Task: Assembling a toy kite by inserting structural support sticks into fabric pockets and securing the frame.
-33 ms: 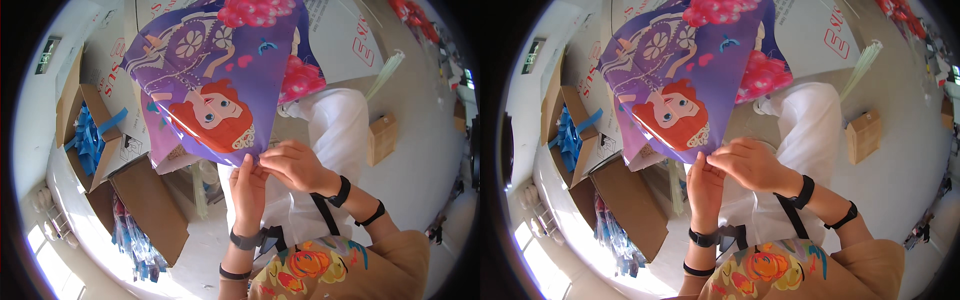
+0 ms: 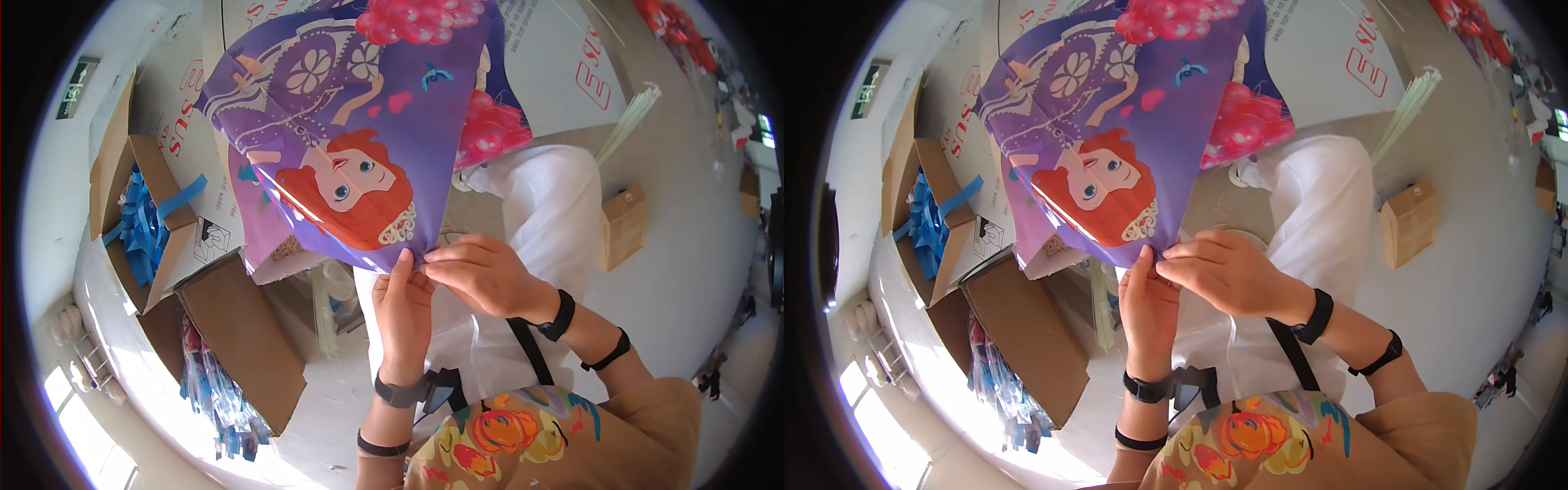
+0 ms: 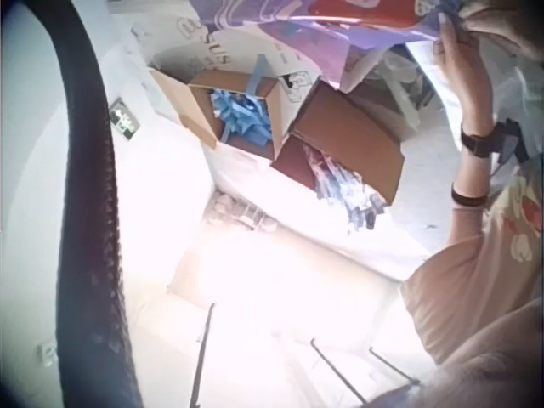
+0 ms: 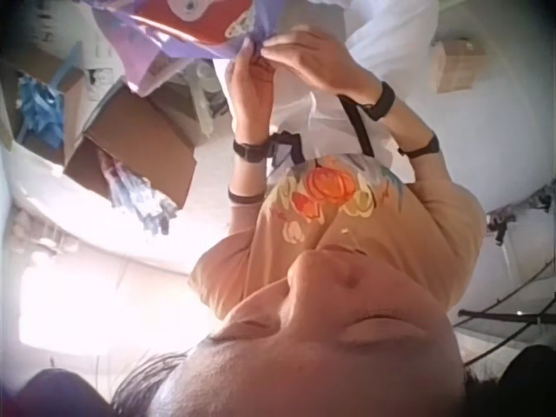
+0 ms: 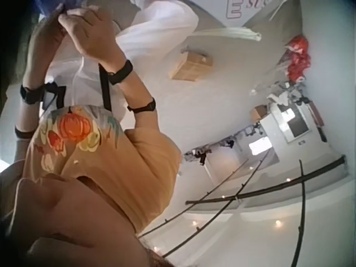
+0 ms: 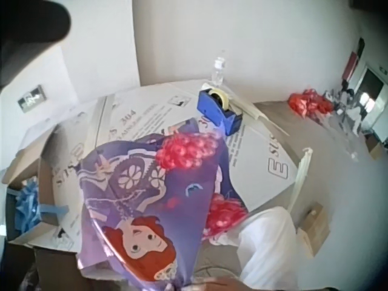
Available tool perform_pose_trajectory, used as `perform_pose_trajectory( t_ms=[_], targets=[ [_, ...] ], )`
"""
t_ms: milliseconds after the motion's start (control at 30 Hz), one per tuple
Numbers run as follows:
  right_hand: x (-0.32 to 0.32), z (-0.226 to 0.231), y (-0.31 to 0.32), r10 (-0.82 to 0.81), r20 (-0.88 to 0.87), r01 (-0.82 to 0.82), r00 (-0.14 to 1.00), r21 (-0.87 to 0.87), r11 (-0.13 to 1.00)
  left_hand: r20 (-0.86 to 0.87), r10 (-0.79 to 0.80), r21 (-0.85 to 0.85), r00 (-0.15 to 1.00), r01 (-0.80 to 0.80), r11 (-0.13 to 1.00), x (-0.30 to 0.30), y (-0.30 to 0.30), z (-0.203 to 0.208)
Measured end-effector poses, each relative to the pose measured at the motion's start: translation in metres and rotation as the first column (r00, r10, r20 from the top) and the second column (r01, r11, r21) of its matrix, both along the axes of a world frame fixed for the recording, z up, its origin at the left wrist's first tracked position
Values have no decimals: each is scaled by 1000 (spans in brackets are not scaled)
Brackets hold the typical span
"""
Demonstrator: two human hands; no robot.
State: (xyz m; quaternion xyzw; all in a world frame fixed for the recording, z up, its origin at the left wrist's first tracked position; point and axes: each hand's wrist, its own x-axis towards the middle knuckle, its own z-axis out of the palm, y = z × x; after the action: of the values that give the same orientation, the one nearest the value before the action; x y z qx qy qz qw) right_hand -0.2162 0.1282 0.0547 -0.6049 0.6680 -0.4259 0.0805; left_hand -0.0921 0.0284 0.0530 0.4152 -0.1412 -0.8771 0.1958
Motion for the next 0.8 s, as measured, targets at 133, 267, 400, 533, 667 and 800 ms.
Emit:
perform_pose_trajectory(
  t_ms=[133,267,400,533,667,800],
  targets=[
    [0,8,19,69,-88,-74,994,-52,996,11,28,2,1000,-28,1000,-2,-3,3],
    [-5,11,18,-56,-86,57,995,7,998,-13,22,58,1000,-21,998,1,-4,8],
    [-9,9,11,-19,-74,23,997,51,998,-17,3,45,1000,-2,999,4,-4,8],
    [-12,15,3,4,26,-6,1000,60,998,19,-23,56,1000,21,998,7,-3,4],
    [-13,23,-4,-21,128,4,992,131,991,76,-27,17,997,26,1000,7,-1,4],
    [-13,25,-8,-69,167,38,983,181,983,87,-66,-26,994,69,997,5,0,3]
  ],
)
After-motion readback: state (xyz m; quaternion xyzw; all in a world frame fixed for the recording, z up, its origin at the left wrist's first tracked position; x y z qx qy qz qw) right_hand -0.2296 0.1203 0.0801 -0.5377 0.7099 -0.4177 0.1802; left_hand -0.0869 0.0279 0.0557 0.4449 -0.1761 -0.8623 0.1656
